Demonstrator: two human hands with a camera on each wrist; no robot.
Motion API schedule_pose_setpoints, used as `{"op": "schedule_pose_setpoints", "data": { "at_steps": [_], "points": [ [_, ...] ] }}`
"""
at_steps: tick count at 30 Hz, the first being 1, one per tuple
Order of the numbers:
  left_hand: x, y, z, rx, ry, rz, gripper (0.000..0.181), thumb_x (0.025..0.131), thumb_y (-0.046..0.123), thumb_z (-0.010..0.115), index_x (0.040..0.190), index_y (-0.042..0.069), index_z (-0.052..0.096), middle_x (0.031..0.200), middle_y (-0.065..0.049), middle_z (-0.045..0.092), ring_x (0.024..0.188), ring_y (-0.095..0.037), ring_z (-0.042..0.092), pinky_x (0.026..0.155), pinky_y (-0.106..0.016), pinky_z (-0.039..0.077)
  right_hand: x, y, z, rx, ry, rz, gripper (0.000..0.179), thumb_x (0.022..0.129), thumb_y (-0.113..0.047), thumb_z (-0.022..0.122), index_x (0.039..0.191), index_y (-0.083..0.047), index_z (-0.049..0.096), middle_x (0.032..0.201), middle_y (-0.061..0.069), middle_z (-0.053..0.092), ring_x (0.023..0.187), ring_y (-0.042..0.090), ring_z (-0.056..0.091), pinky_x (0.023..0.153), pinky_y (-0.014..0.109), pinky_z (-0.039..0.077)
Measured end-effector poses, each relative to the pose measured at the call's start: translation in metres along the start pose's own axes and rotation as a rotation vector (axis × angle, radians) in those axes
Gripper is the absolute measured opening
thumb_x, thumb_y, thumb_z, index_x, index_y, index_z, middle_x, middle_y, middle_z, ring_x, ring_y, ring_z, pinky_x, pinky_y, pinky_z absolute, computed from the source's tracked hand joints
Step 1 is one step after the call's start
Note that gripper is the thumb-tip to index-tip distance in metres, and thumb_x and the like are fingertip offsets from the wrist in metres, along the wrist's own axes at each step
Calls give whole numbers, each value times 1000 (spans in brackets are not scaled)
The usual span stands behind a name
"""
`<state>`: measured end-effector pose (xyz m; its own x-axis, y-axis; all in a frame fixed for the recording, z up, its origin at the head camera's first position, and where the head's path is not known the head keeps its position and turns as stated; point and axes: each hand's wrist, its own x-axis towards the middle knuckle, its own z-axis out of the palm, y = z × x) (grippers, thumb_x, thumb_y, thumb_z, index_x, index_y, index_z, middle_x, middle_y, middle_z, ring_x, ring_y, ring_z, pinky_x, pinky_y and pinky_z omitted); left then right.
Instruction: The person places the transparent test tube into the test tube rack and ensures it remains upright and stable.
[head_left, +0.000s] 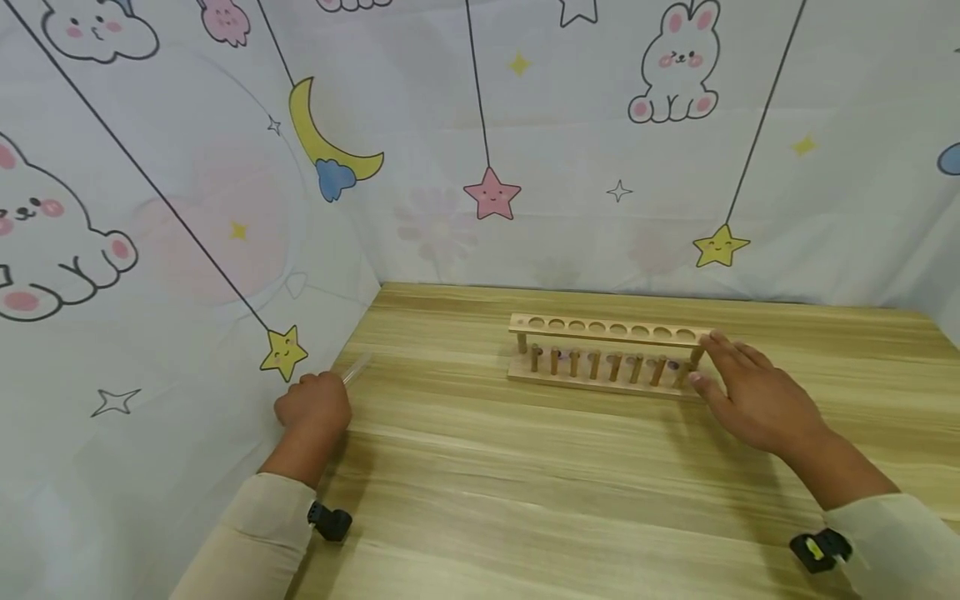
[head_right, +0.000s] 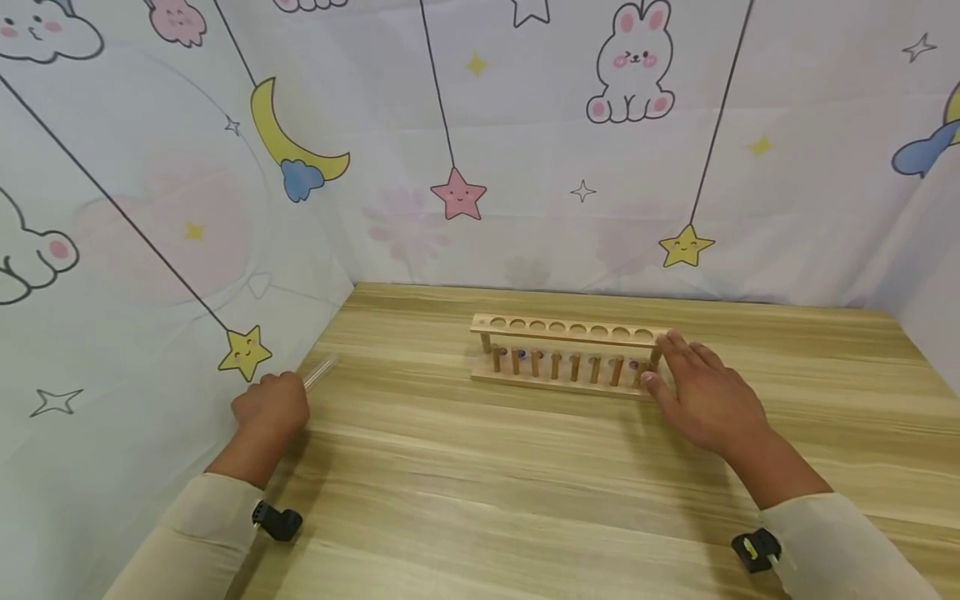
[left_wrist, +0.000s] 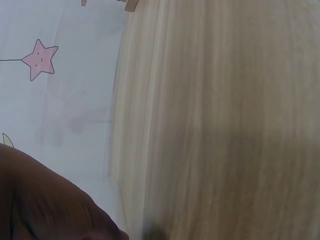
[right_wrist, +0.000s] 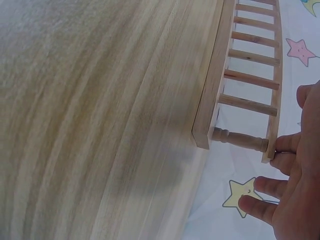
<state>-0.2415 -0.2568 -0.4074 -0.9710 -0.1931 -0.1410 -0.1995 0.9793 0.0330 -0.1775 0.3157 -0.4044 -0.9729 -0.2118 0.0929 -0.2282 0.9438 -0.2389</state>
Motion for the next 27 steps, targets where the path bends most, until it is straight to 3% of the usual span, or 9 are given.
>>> {"op": "schedule_pose_setpoints", "data": {
  "at_steps": [8,18,27],
  "points": [
    [2,-2,4,21,-25,-1,29,101,4,48,114,-19,60,104,-37,58,96,-52,60,70,-66,48,1,1,1,0,-1,1,73,111,-51,31,162,1,19,166,25,18,143,57,24,100,75,33],
    [3,-3,5,5,-28,-31,26,101,4,48,111,-16,62,101,-33,61,93,-49,62,65,-62,48,1,0,0,8,6,-3,73,111,-51,31,162,0,18,166,24,17,142,58,25,100,75,32],
    [1,-4,2,-2,-44,-16,25,100,4,49,108,-13,65,98,-30,63,91,-45,64,62,-56,50,1,1,2,18,17,-11,73,111,-50,32,162,1,17,166,26,17,142,58,26,101,74,31]
  ]
}}
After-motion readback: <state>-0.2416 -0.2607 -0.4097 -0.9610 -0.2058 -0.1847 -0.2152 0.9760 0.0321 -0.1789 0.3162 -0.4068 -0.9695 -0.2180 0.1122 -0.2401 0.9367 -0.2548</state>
